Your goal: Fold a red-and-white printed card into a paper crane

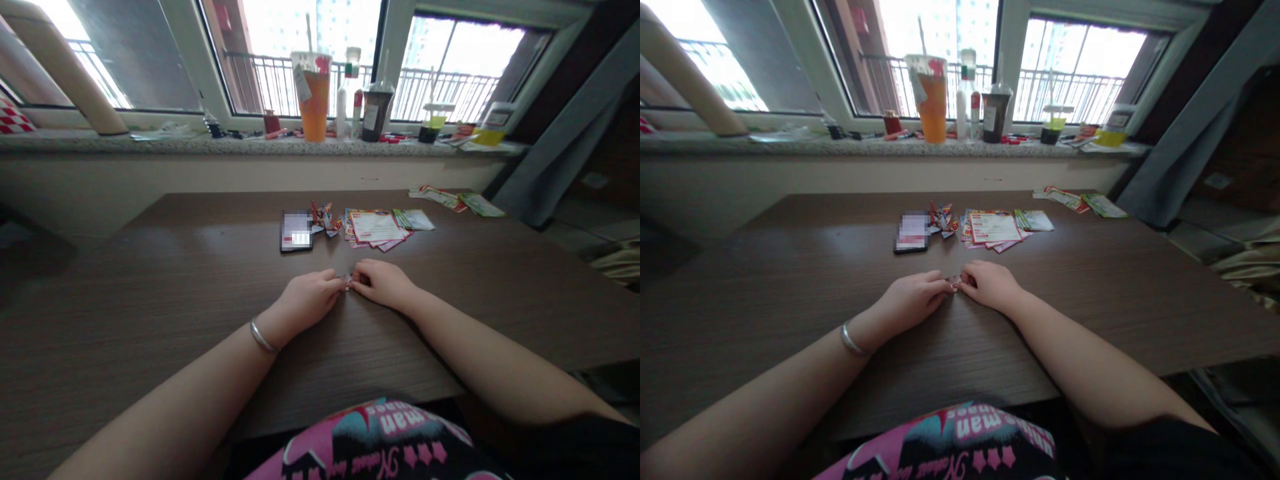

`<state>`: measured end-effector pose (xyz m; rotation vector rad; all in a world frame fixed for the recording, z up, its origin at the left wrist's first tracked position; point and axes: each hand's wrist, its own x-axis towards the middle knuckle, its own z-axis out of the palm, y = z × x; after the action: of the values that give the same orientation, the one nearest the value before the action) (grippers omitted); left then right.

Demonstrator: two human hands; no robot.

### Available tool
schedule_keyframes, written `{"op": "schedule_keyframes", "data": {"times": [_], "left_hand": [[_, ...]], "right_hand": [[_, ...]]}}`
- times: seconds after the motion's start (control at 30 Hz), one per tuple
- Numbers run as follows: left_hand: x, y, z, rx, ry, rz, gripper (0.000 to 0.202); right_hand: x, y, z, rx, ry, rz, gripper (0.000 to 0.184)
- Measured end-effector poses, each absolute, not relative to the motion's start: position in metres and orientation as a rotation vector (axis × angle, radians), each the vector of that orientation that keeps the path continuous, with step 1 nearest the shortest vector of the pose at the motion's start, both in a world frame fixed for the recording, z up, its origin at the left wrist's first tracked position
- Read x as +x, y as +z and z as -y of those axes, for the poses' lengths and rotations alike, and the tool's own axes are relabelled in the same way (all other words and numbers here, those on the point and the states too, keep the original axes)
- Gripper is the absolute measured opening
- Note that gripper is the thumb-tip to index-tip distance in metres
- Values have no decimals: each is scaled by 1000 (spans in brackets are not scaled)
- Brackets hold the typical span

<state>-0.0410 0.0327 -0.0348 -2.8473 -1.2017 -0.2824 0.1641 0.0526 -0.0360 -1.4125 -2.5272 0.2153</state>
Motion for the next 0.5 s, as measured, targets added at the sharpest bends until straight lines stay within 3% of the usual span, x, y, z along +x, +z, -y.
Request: {"op": "schedule_keyframes", "data": {"times": [0.1,0.5], "left_hand": [[-38,-33,-28,-2801,-263,1139,22],[-36,-29,-26,-2762,-256,1130,21]], "right_hand": [[164,-35,-50,-1332,180,2535,13],[159,-24,-33,-1327,-37,2665,24]]}}
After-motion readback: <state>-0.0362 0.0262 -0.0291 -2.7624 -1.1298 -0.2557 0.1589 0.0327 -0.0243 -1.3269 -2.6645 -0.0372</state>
